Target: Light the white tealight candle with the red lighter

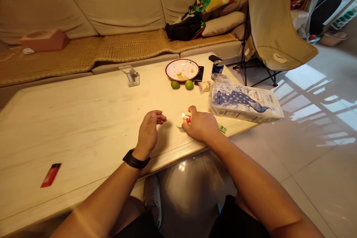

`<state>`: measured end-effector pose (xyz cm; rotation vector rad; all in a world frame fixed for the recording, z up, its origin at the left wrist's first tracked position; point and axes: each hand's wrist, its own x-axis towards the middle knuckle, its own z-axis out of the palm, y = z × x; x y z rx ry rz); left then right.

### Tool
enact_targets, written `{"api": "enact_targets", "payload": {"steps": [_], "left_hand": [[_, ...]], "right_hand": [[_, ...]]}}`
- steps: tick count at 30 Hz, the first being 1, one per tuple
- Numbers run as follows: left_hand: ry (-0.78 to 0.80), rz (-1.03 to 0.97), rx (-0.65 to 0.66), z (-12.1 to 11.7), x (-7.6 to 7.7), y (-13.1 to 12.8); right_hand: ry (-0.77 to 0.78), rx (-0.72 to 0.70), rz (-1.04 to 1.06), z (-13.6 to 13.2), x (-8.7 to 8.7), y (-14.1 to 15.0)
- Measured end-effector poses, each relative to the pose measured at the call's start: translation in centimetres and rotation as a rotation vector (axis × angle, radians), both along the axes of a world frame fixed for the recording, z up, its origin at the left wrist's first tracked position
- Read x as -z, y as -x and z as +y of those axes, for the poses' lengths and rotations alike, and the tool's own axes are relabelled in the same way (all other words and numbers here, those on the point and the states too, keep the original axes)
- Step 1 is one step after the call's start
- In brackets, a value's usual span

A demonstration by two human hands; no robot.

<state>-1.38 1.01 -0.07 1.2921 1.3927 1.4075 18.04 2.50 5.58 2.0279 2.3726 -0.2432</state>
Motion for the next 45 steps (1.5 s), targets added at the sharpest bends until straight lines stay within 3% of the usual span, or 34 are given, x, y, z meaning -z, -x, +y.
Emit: {"api": "enact_targets", "payload": {"steps": [11,24,29,45], "left_hand": [[0.008,-0.018,-0.005,0.0,0.0,0.0],[0.020,-0.009,-0.012,0.1,0.3,-0.2],[0.025,0.010,-0.012,0.1,0.3,-0.1],[0.017,0.024,0.023,0.2,0.9,0.1]], "right_hand": [[0.017,0.094,0.007,0.2,1.2,-3.5],[0.084,0.084,-0.062,0.0,2.3,-6.0],[0.168,0.052,-0.091,-0.2,2.9,-6.5],[0.142,0.028,-0.051,-0.7,2.9,-6.2]]}}
